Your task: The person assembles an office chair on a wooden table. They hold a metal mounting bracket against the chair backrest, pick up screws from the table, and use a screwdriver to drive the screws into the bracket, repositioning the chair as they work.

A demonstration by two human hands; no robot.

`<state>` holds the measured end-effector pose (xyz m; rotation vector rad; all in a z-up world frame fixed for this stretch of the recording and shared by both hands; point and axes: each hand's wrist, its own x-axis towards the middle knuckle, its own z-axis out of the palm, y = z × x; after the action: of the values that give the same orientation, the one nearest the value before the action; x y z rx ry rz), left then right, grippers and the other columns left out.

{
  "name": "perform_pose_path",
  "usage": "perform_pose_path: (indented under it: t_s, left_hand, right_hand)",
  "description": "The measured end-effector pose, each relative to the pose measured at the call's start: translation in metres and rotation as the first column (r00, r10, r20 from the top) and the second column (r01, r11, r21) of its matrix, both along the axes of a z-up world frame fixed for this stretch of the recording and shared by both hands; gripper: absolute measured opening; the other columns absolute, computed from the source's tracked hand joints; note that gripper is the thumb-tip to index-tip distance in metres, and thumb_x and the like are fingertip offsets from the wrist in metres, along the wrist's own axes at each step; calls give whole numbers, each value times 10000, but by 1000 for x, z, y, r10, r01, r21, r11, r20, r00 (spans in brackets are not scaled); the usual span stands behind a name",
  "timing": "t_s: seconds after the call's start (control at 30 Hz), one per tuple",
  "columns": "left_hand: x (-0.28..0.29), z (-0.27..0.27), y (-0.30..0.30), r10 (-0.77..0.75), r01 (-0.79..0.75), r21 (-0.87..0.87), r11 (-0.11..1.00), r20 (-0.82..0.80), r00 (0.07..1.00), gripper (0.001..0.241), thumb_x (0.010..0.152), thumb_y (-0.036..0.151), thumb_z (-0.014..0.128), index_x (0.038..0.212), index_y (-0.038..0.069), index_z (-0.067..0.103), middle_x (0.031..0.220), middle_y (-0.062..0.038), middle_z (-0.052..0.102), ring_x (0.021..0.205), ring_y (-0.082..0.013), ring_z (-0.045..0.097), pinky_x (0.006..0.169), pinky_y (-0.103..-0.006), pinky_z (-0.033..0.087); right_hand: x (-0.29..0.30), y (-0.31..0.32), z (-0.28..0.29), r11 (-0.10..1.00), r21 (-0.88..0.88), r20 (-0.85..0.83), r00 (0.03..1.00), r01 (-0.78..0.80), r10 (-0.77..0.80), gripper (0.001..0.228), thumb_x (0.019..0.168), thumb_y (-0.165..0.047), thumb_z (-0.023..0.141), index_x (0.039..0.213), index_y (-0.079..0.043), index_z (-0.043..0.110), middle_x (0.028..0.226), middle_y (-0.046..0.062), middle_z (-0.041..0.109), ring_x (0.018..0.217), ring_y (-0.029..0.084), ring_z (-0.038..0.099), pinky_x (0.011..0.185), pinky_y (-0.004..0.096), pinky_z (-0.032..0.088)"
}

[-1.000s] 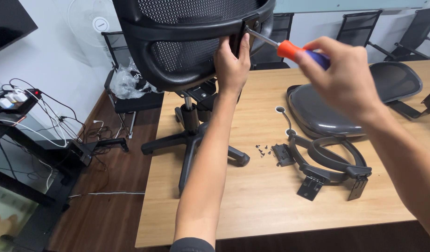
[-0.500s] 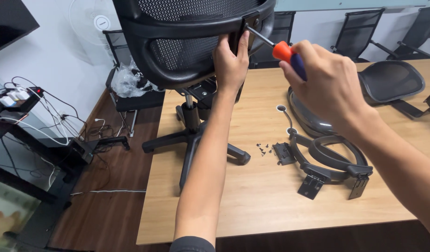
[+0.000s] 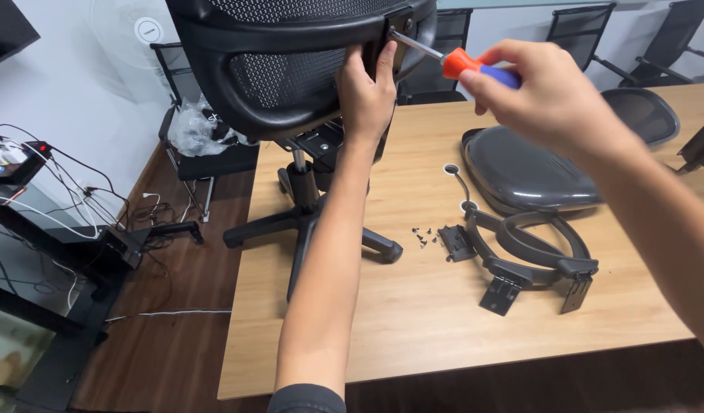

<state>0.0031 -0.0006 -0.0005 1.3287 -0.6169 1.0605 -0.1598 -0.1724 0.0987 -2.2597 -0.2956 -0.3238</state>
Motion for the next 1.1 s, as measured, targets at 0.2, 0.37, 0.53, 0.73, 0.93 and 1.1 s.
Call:
perform_pose_path:
  t_s: [0.2, 0.37, 0.53, 0.73, 0.93, 1.1]
  left_hand:
    - [0, -1, 1, -7, 7, -2, 1000, 34, 999, 275, 1041, 223, 657, 1167, -21, 640, 1042, -179, 772, 964, -314, 777, 866, -372, 576]
    - [2, -2, -1, 10, -10, -9, 1000, 11, 1000, 289, 1031, 234, 672, 1167, -20, 647, 1031, -176, 776, 955, -309, 783, 862, -372, 579]
    - [-20, -1, 5, -32, 33, 17, 999, -65, 997, 302, 1033, 249, 677, 1177, -17, 674, 1055, -155, 797, 967, -277, 790, 889, -374, 588]
    - [-80, -47, 3, 76, -70, -57, 996, 99, 992, 355, 1062, 103, 635, 1378, -35, 548, 1301, -164, 673, 1240, -257, 677, 1080, -345, 545]
    - [-83, -136, -25, 120, -74, 198, 977, -230, 966, 170, 1026, 25, 658, 1189, 29, 705, 1035, -107, 772, 947, -154, 754, 855, -280, 591]
    - [-38, -241, -58, -105, 200, 117, 973, -547, 830, 200, 994, 47, 610, 1167, 12, 703, 928, -111, 760, 874, -162, 754, 788, -279, 594]
  right_hand:
    - [0, 7, -9, 910, -375, 369, 929, 179, -30, 389, 1082, -332, 619, 1216, 16, 730, 653, 121, 591, 503, 135, 524, 524, 281, 421]
    - [9, -2, 1, 1000, 8, -87, 996, 19, -18, 412, 1045, -398, 584, 1100, -15, 725, 686, 16, 582, 543, 70, 473, 471, 269, 377]
    - [2, -9, -5, 999, -24, -124, 992, 37, -40, 418, 1034, -410, 596, 1076, -16, 731, 696, 12, 606, 578, 66, 525, 518, 259, 430]
    - [-8, -33, -60, 987, -153, 237, 972, 38, -1, 349, 1057, -326, 623, 1102, 19, 659, 753, 38, 686, 682, 96, 648, 641, 286, 508]
    - [24, -78, -163, 996, -39, 22, 996, 82, -82, 321, 1053, -304, 607, 1106, 12, 631, 770, 62, 666, 694, 122, 603, 623, 301, 488]
    - [55, -110, -256, 986, -72, -86, 984, 151, -157, 322, 1001, -295, 661, 1118, 4, 641, 781, 84, 654, 707, 151, 618, 653, 323, 506]
